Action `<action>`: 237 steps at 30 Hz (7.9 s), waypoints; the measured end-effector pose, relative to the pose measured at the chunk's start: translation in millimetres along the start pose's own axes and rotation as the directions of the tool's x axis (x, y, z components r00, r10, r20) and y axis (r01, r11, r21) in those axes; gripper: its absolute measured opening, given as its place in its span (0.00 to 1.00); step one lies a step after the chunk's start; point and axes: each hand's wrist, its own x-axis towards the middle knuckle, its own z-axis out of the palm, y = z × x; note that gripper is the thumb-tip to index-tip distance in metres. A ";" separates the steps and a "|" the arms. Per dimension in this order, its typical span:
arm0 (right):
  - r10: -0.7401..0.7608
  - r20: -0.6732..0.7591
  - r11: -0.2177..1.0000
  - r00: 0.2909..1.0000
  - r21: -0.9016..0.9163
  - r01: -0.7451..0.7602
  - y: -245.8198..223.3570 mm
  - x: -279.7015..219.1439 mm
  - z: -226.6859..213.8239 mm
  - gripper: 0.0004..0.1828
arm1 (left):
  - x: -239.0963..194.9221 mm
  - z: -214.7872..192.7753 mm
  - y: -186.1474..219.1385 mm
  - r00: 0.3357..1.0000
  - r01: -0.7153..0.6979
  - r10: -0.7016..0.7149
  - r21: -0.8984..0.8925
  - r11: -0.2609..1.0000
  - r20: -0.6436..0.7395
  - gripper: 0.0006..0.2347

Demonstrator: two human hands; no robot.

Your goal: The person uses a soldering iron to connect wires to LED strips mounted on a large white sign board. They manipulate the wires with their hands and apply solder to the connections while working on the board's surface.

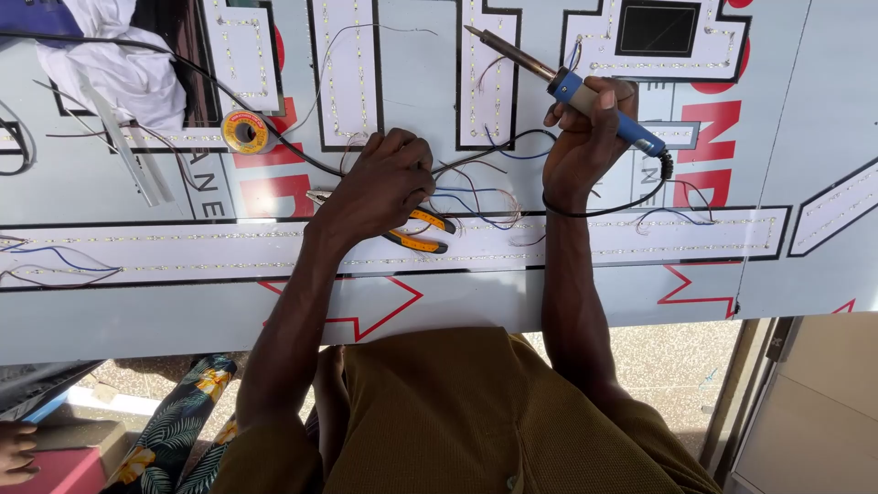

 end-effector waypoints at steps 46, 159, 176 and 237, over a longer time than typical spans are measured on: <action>-0.402 0.369 0.841 0.838 -0.213 0.497 3.3 -61.8 46.8 0.09 | 32.9 -22.1 42.4 0.781 -0.032 -0.312 -0.533 0.845 -0.542 0.04; -0.151 0.163 0.940 0.975 -0.283 0.193 72.6 -1.7 37.6 0.12 | 164.9 -38.8 -140.7 0.872 0.224 -0.234 -0.075 0.972 -0.430 0.08; -0.183 0.084 0.944 0.980 -0.265 0.199 75.5 1.5 37.3 0.15 | 169.4 -37.6 -143.7 0.912 0.202 -0.181 0.018 0.979 -0.369 0.07; -0.151 -0.155 0.988 0.976 -0.056 0.144 2.3 33.7 20.3 0.21 | 30.8 20.6 -12.4 0.949 0.035 -0.010 0.074 0.997 -0.317 0.13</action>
